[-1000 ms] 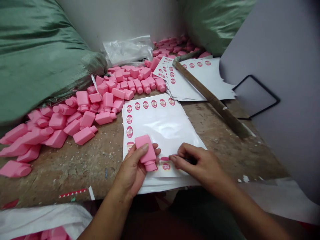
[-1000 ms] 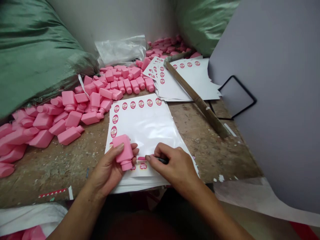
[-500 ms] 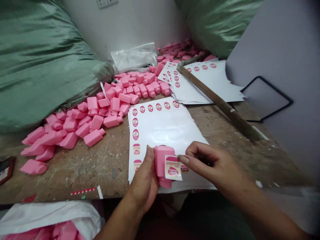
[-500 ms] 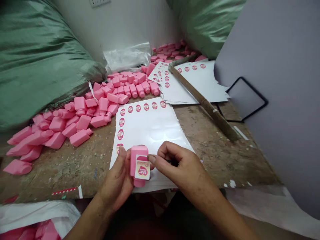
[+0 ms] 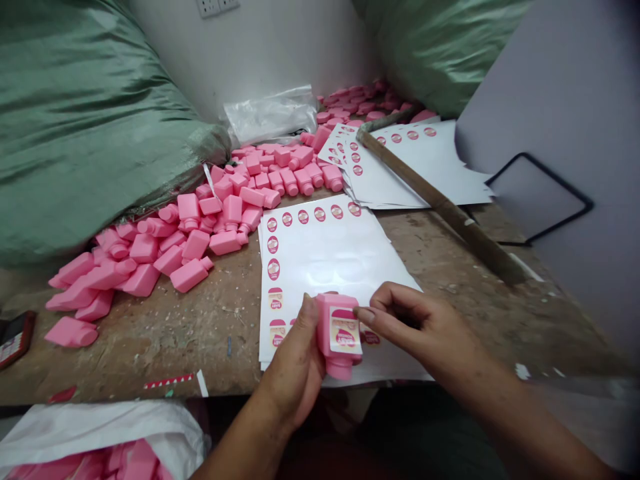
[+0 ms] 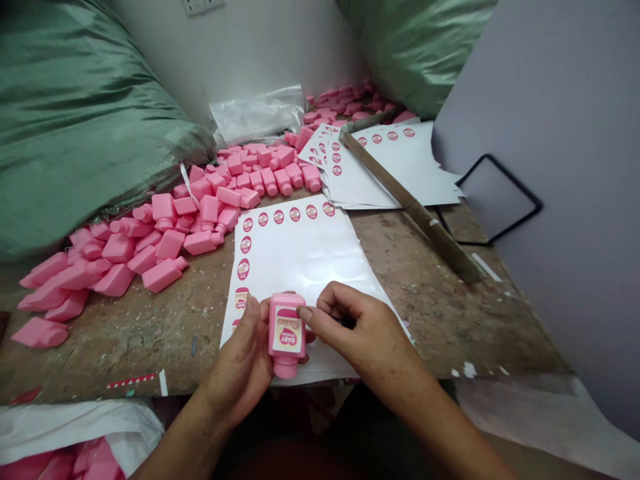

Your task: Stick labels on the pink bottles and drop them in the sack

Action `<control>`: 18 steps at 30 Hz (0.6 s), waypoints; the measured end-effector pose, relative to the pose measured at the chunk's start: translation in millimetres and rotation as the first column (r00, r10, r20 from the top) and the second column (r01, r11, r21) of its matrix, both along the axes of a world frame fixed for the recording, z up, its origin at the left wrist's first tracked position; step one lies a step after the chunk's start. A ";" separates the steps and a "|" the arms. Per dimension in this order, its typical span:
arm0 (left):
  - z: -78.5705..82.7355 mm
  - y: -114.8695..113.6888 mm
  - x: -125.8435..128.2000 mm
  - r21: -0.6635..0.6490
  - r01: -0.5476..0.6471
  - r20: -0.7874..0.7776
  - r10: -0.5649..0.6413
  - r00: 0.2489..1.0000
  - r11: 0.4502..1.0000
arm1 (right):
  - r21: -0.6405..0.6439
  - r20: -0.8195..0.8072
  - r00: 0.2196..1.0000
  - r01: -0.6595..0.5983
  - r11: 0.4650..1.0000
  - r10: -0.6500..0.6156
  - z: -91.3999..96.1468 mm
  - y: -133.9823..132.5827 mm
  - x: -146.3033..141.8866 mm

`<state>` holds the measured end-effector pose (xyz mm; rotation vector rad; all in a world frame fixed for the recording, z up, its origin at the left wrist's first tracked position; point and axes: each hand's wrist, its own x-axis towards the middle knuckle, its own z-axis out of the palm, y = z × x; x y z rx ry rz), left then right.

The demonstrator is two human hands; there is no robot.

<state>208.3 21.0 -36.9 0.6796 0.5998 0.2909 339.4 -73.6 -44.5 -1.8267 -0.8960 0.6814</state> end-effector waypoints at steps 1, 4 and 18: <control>0.1 -0.2 -0.6 0.018 -0.001 0.008 0.001 1.000 1.000 | -0.004 0.000 1.000 -0.005 1.000 0.005 -1.0 0.1 0.1; 0.8 -1.0 -3.1 0.070 0.035 -0.011 -0.034 0.999 0.997 | -0.018 0.034 0.999 0.010 1.000 -0.010 -1.1 0.6 -1.3; 2.1 -5.9 -9.4 0.095 0.193 -0.101 -0.184 0.978 0.977 | 0.084 0.182 0.973 0.126 0.988 -0.140 1.2 -3.9 -13.1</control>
